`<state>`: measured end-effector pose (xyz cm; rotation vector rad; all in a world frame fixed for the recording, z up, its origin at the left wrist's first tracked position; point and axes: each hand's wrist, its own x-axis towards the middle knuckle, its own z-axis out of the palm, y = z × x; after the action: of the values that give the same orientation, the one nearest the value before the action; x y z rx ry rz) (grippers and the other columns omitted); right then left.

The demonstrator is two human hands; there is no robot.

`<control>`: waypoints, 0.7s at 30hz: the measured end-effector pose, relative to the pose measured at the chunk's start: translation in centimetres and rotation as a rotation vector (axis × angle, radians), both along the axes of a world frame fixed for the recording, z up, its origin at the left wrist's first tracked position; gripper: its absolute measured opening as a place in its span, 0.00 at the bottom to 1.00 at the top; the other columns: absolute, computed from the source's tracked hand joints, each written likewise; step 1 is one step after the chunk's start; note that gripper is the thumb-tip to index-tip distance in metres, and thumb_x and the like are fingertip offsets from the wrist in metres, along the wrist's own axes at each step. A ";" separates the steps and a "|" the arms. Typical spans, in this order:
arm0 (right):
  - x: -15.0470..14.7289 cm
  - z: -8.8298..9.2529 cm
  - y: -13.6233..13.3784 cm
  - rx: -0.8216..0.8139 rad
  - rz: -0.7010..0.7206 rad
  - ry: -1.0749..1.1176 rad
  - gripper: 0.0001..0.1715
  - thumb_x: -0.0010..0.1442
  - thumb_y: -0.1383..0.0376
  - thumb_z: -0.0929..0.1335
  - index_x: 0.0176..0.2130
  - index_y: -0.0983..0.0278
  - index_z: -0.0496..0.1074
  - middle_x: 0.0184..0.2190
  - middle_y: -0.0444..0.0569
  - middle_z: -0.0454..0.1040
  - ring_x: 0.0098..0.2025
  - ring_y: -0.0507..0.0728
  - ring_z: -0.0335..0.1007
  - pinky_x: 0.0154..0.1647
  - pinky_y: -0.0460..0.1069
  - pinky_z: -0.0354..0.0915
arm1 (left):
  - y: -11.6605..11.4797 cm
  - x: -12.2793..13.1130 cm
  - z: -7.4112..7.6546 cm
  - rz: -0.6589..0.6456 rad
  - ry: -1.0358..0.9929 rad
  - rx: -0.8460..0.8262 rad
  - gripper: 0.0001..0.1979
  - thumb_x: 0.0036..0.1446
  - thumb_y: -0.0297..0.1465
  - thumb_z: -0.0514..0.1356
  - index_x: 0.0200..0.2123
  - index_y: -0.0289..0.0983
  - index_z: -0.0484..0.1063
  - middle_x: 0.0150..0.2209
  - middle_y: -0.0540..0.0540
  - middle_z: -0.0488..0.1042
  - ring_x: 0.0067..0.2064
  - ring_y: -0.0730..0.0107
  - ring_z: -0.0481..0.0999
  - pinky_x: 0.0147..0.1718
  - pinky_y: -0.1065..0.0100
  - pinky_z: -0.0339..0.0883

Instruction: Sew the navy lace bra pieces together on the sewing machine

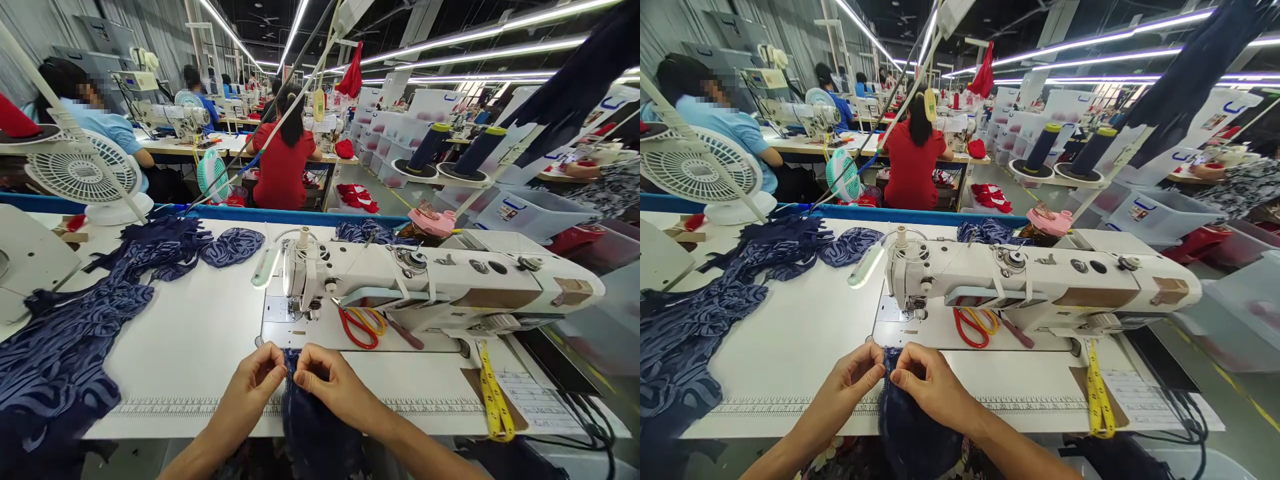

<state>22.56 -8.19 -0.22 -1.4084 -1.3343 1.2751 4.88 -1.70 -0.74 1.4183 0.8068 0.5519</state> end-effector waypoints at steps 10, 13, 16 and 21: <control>0.6 -0.8 0.2 -0.005 -0.060 0.161 0.24 0.57 0.47 0.71 0.29 0.64 0.67 0.25 0.40 0.62 0.29 0.51 0.56 0.31 0.46 0.53 | -1.1 0.8 -1.3 -0.051 -0.074 -0.145 0.19 0.56 0.47 0.61 0.29 0.38 0.62 0.28 0.53 0.59 0.31 0.72 0.59 0.31 0.72 0.56; 0.8 -0.7 0.1 -0.018 -0.081 0.209 0.25 0.57 0.47 0.71 0.28 0.63 0.65 0.24 0.40 0.61 0.29 0.51 0.55 0.31 0.46 0.53 | -0.9 0.6 -1.4 -0.053 -0.062 -0.185 0.21 0.55 0.49 0.62 0.27 0.38 0.61 0.25 0.54 0.56 0.29 0.73 0.56 0.29 0.72 0.52; 1.2 -0.5 0.0 0.010 -0.104 0.182 0.24 0.60 0.46 0.69 0.28 0.63 0.64 0.27 0.41 0.62 0.31 0.52 0.56 0.34 0.46 0.55 | -0.3 0.1 -1.3 -0.019 -0.060 -0.184 0.21 0.55 0.48 0.62 0.26 0.37 0.62 0.26 0.53 0.61 0.30 0.72 0.59 0.30 0.72 0.55; 1.2 -0.8 0.1 0.007 -0.128 0.091 0.20 0.65 0.48 0.65 0.34 0.61 0.62 0.27 0.40 0.59 0.30 0.51 0.54 0.31 0.46 0.54 | 0.5 -0.1 -1.2 0.099 -0.006 -0.023 0.12 0.58 0.42 0.60 0.35 0.39 0.66 0.32 0.50 0.67 0.35 0.68 0.67 0.35 0.70 0.61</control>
<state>23.75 -8.11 -1.02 -1.3909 -1.1685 1.2332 4.74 -1.25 -1.94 1.3602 0.8798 0.6198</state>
